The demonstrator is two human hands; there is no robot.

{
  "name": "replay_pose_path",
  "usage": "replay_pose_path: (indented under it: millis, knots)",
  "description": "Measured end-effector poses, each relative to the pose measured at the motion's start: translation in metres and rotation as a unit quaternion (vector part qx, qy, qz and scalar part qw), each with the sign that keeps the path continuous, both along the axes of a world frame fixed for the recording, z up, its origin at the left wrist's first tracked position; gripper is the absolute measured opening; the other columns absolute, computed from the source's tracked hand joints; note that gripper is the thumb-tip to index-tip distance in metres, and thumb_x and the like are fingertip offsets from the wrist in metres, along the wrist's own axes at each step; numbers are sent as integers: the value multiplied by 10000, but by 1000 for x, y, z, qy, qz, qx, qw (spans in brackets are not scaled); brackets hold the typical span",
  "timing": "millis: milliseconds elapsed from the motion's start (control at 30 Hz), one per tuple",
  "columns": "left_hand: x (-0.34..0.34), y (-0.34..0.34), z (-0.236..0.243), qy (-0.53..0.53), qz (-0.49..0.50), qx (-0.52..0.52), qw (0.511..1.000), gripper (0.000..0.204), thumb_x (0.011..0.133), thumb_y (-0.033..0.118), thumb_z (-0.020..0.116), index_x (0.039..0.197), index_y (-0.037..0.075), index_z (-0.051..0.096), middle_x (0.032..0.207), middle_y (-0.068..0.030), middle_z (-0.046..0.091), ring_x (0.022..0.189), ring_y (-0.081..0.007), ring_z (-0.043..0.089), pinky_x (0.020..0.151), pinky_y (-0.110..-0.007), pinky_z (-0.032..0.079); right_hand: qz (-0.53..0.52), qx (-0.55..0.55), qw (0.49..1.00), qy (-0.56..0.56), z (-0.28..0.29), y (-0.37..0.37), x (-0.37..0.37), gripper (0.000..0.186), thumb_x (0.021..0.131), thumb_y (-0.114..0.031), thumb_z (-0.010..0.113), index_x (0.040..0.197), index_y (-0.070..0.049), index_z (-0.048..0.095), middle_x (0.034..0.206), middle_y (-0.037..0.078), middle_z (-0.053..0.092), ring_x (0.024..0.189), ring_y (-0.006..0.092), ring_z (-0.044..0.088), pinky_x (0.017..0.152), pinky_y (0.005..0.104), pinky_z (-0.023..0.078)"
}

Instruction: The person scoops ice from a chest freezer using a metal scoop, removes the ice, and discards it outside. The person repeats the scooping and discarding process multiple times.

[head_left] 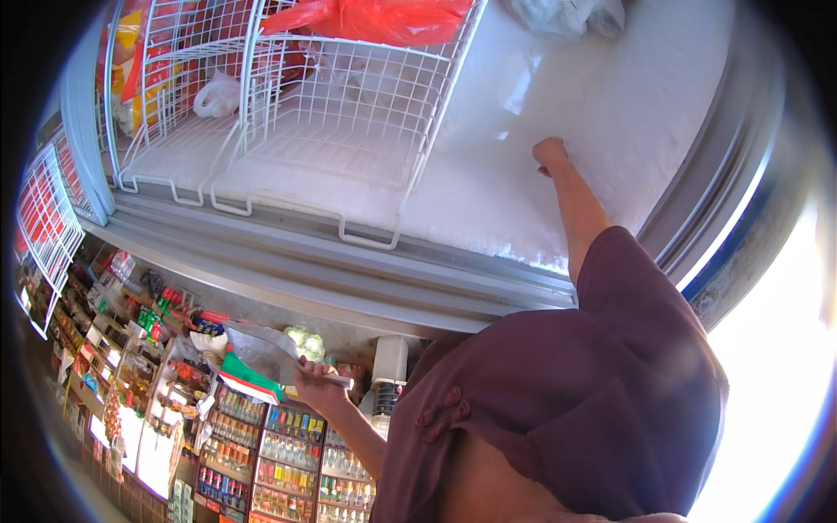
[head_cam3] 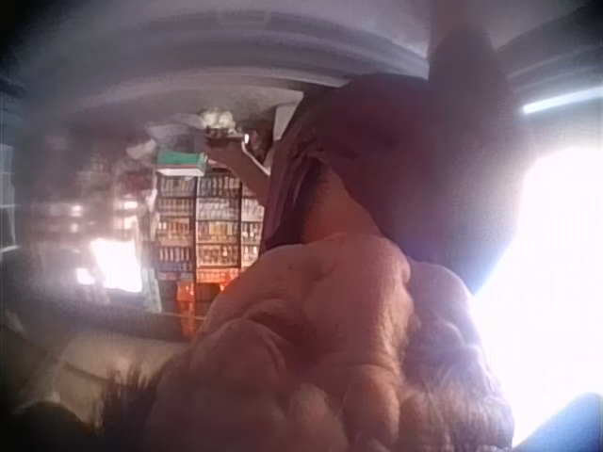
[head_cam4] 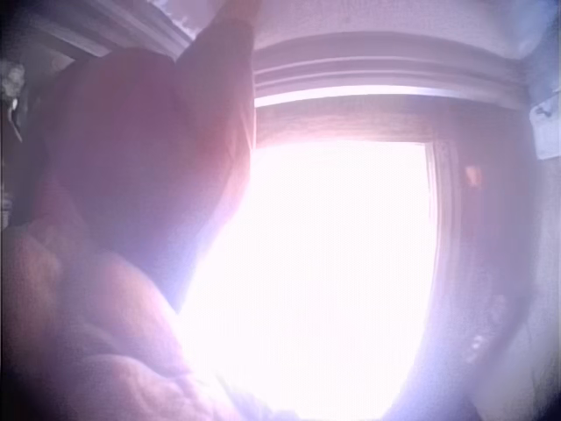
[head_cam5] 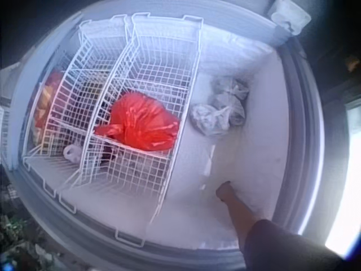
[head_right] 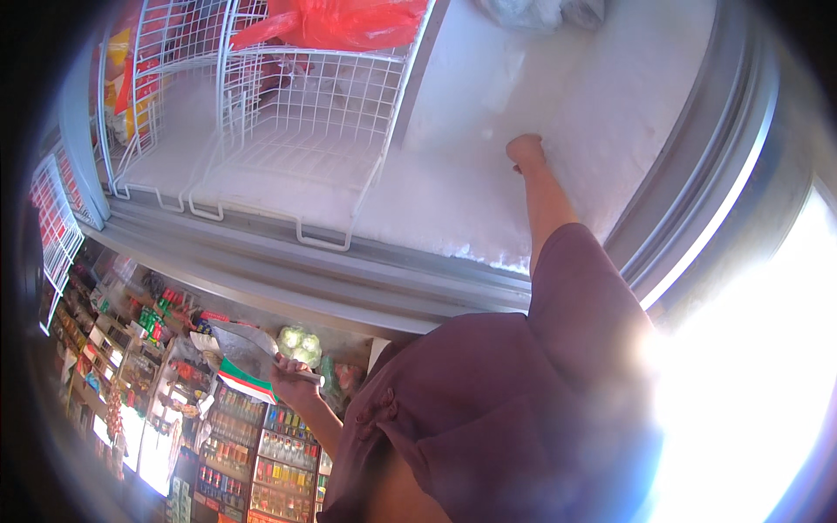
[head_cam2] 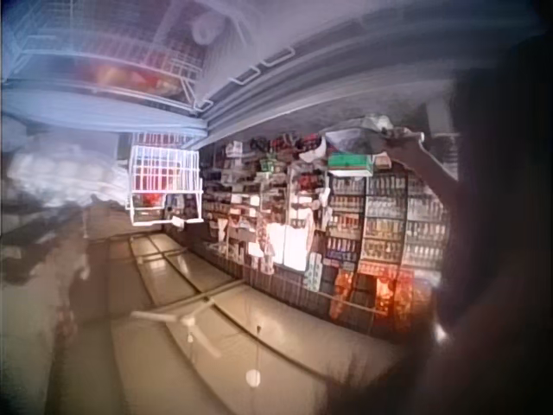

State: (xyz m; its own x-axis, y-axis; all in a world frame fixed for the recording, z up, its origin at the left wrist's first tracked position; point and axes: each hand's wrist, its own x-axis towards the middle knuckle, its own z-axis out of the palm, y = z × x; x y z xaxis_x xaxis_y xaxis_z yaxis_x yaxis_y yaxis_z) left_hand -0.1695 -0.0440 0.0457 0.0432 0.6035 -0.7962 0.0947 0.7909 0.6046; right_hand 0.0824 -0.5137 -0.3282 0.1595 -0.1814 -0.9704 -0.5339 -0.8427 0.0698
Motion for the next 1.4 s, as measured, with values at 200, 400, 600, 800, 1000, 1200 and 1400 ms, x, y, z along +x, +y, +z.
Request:
replay_pose_path:
  millis: [200, 400, 600, 800, 1000, 1200, 1400]
  knots:
    - [24, -2, -12, 2, -36, 4, 999, 216, 872, 208, 450, 916, 10, 525, 657, -10, 515, 473, -102, 454, 435, -242, 411, -57, -135, 971, -190, 24, 38, -21, 529, 771, -68, 446, 1171, 163, 187, 775, 208, 568, 504, 216, 556, 439, 327, 457]
    - [30, 6, -14, 14, -52, 4, 999, 233, 871, 210, 431, 926, 10, 537, 671, -12, 521, 484, -109, 458, 442, -256, 415, -164, -143, 955, -200, 12, 29, -6, 571, 779, -86, 448, 1193, 149, 133, 714, 174, 542, 507, 214, 546, 429, 334, 451]
    - [31, 8, -18, 27, -75, 16, 997, 235, 869, 211, 427, 928, 13, 540, 667, -10, 515, 494, -110, 462, 448, -259, 413, -283, -84, 940, -173, 28, 58, -1, 558, 790, -46, 449, 1245, 95, 159, 631, 180, 541, 523, 256, 561, 466, 358, 464]
    - [37, 2, -22, 8, -82, -1, 997, 244, 875, 248, 437, 917, 28, 536, 662, 0, 510, 494, -104, 463, 451, -257, 411, 70, 169, 883, -432, 40, 92, 0, 459, 753, -81, 486, 1199, -5, 410, 816, 229, 602, 751, 377, 578, 678, 415, 481]
    - [30, -2, -15, 7, -80, 20, 997, 232, 869, 239, 441, 907, 30, 532, 657, -1, 515, 492, -104, 471, 454, -253, 413, -118, -120, 954, -248, -52, 41, -33, 412, 785, -178, 471, 1157, -5, 437, 915, 158, 591, 844, 314, 576, 692, 410, 481]
    - [10, -2, -21, 17, -28, -11, 999, 229, 864, 206, 434, 938, 15, 537, 671, -9, 532, 507, -112, 477, 455, -248, 403, -325, -105, 932, -122, -12, 21, -17, 462, 774, -140, 440, 1220, -63, 345, 882, 112, 570, 705, 242, 547, 581, 370, 468]
    - [16, 1, -27, 5, -39, -21, 999, 263, 879, 218, 416, 974, -7, 512, 687, -4, 515, 506, -92, 478, 463, -252, 425, -352, -117, 913, -171, 32, 50, -11, 721, 725, -33, 434, 1375, -139, 143, 834, 138, 555, 523, 219, 521, 449, 307, 452]
